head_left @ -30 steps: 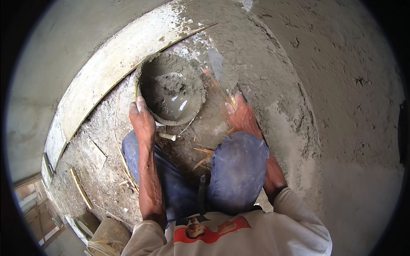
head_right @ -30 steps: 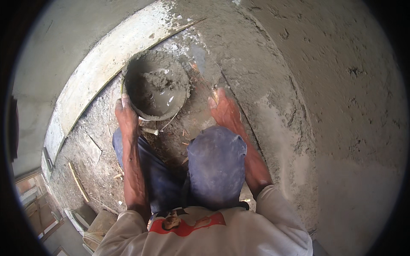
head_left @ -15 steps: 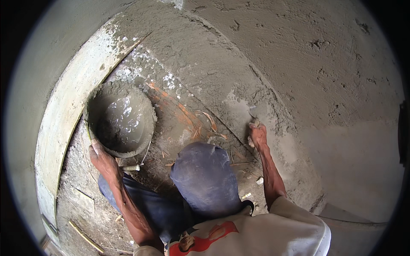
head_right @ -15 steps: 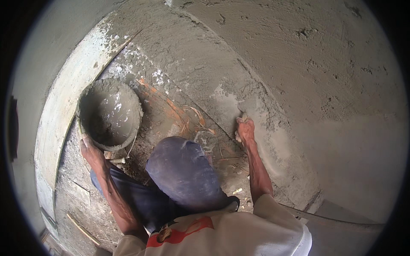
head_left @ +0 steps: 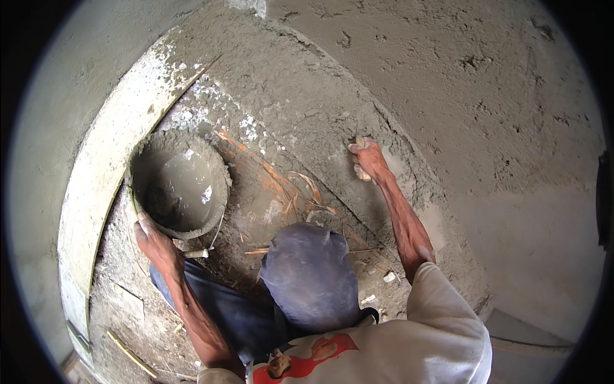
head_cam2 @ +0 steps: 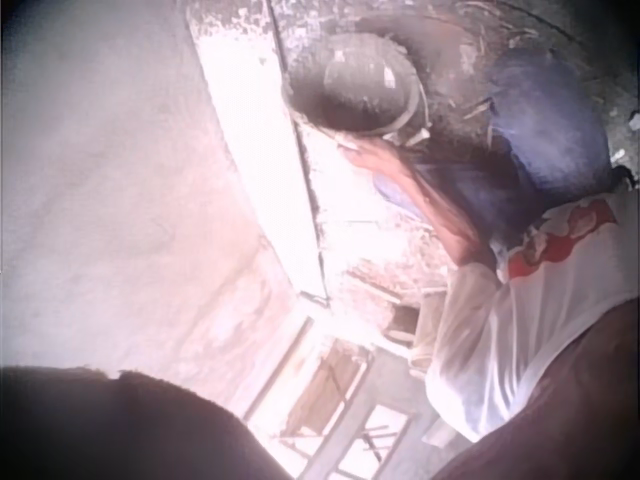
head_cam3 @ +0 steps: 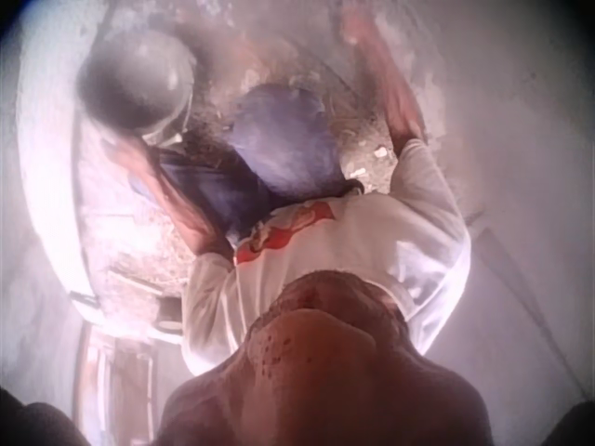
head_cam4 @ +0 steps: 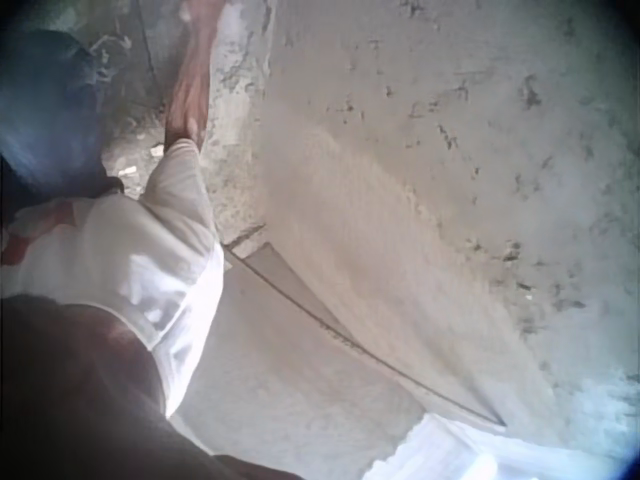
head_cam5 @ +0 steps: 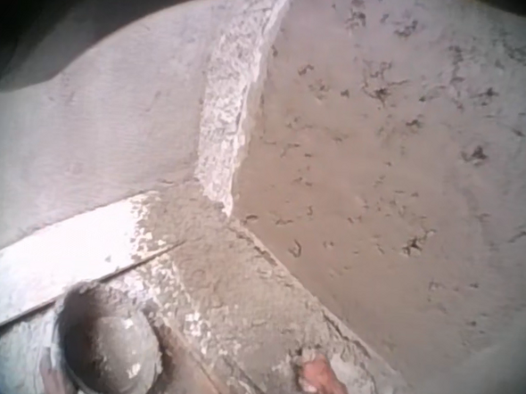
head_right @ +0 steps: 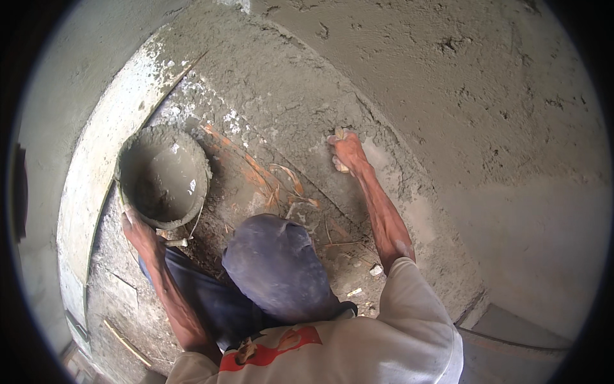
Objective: The person uses a curved wooden leveling tool to smooth wet plaster on a wall and then uses a trowel to apply more plaster from a bucket.
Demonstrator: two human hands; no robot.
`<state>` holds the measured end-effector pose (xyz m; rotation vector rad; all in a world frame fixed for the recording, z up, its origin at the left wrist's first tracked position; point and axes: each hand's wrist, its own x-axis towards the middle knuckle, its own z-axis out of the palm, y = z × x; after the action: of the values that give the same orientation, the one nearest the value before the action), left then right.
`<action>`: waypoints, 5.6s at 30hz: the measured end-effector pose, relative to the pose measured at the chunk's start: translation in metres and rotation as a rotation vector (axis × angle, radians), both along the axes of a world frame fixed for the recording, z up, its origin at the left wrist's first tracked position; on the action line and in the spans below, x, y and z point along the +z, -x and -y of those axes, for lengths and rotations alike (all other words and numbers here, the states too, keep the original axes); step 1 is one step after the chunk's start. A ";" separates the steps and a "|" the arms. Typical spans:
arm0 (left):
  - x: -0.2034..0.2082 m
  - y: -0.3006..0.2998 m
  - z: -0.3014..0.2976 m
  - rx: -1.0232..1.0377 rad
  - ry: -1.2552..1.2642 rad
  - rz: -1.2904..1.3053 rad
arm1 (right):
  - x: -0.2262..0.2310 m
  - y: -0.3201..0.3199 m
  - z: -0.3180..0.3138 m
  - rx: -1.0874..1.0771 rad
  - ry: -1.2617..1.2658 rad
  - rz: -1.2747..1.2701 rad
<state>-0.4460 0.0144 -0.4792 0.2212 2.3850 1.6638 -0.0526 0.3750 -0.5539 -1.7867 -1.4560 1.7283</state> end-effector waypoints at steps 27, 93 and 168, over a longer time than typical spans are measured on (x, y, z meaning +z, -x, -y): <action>0.003 0.007 0.007 0.053 -0.046 0.045 | 0.053 -0.074 0.128 0.624 -0.404 0.609; -0.001 0.012 0.002 0.045 0.011 0.003 | 0.038 0.137 0.057 1.025 -0.921 0.384; -0.005 0.015 0.033 0.135 -0.017 0.046 | 0.031 0.128 0.010 1.001 -0.872 0.627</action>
<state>-0.4608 -0.0188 -0.4842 0.0242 2.4001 1.7280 -0.1810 0.3651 -0.5225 -1.1422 -3.0568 0.4147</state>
